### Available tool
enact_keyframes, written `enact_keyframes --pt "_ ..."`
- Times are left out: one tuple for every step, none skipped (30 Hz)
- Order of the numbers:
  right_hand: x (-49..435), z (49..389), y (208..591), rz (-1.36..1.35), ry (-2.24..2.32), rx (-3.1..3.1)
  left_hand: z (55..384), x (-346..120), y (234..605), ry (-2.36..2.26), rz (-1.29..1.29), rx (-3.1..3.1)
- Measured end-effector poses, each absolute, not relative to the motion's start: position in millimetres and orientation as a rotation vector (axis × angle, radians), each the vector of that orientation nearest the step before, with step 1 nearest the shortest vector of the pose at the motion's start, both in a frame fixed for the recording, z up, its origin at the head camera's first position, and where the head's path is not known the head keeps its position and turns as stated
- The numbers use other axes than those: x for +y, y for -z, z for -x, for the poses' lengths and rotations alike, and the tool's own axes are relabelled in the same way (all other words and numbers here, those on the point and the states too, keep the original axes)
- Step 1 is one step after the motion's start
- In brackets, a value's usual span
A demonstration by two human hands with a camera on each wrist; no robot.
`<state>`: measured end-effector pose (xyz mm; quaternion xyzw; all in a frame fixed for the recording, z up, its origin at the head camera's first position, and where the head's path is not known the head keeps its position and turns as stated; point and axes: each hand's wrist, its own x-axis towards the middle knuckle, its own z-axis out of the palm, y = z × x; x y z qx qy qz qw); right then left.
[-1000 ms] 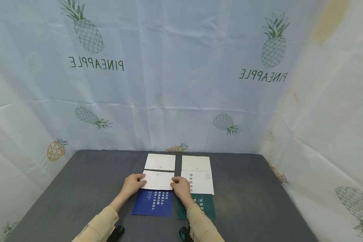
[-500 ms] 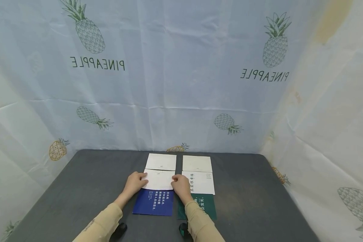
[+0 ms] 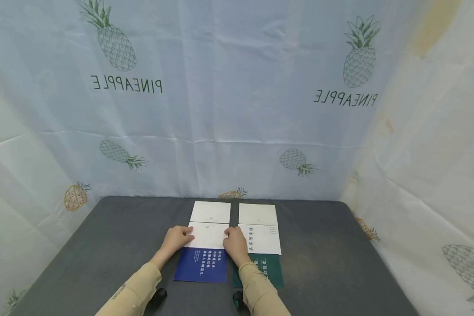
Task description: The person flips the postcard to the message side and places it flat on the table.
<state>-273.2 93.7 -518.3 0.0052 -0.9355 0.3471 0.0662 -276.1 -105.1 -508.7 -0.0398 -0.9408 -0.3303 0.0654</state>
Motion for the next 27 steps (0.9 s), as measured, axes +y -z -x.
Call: enact_keyframes --pt "93 273 519 -0.018 -1.025 -2.825 276 -105 509 0.993 0.125 -2.841" --pt "93 273 519 -0.012 -1.016 -2.830 275 -105 509 0.995 0.129 -2.843" --pt "93 273 519 -0.010 -1.010 -2.832 275 -105 510 0.996 0.129 -2.841" --pt "92 273 519 -0.010 -1.008 -2.835 274 -106 510 0.994 0.131 -2.838" --pt "92 273 519 -0.012 -1.012 -2.836 274 -106 510 0.993 0.131 -2.833" --pt "91 272 518 -0.014 -1.021 -2.835 274 -107 510 0.989 0.129 -2.829" --pt "90 272 517 -0.014 -1.035 -2.835 275 -108 510 0.985 0.127 -2.826" --pt "90 272 516 -0.008 -1.055 -2.833 275 -109 510 0.986 0.122 -2.822" --pt "90 271 516 -0.005 -1.071 -2.826 275 -109 510 0.984 0.123 -2.814" --pt "90 270 515 -0.001 -1.091 -2.816 276 -110 510 0.991 0.118 -2.808" --pt "90 269 515 0.008 -1.128 -2.800 276 -110 510 0.996 0.115 -2.798" --pt "91 267 514 0.015 -1.151 -2.786 276 -110 510 1.001 0.111 -2.790" --pt "92 266 513 0.024 -1.177 -2.769 276 -108 510 1.017 0.105 -2.784" --pt "93 264 512 0.027 -1.203 -2.750 276 -107 509 1.030 0.107 -2.774" --pt "95 263 511 0.024 -1.223 -2.730 276 -105 508 1.046 0.106 -2.767" --pt "97 262 510 0.008 -1.237 -2.710 276 -102 507 1.061 0.105 -2.762" --pt "98 262 509 0.001 -1.251 -2.696 275 -99 506 1.068 0.113 -2.753" --pt "100 261 507 -0.015 -1.251 -2.688 275 -96 504 1.077 0.120 -2.749" --pt "103 261 505 -0.028 -1.255 -2.677 274 -92 503 1.092 0.130 -2.743" --pt "105 260 502 -0.038 -1.257 -2.671 274 -88 502 1.087 0.157 -2.733" --pt "108 260 500 -0.037 -1.268 -2.670 273 -83 500 1.087 0.178 -2.730" --pt "112 260 498 -0.045 -1.272 -2.667 272 -78 499 1.086 0.203 -2.726" --pt "116 260 495 -0.030 -1.289 -2.671 271 -73 498 1.090 0.230 -2.724" --pt "120 259 494 -0.021 -1.299 -2.672 271 -68 497 1.098 0.259 -2.723" --pt "125 259 492 -0.004 -1.303 -2.676 269 -62 497 1.113 0.293 -2.718" --pt "130 259 491 0.014 -1.305 -2.678 268 -57 496 1.121 0.327 -2.717" --pt "136 259 491 0.034 -1.303 -2.678 267 -51 496 1.137 0.352 -2.717"
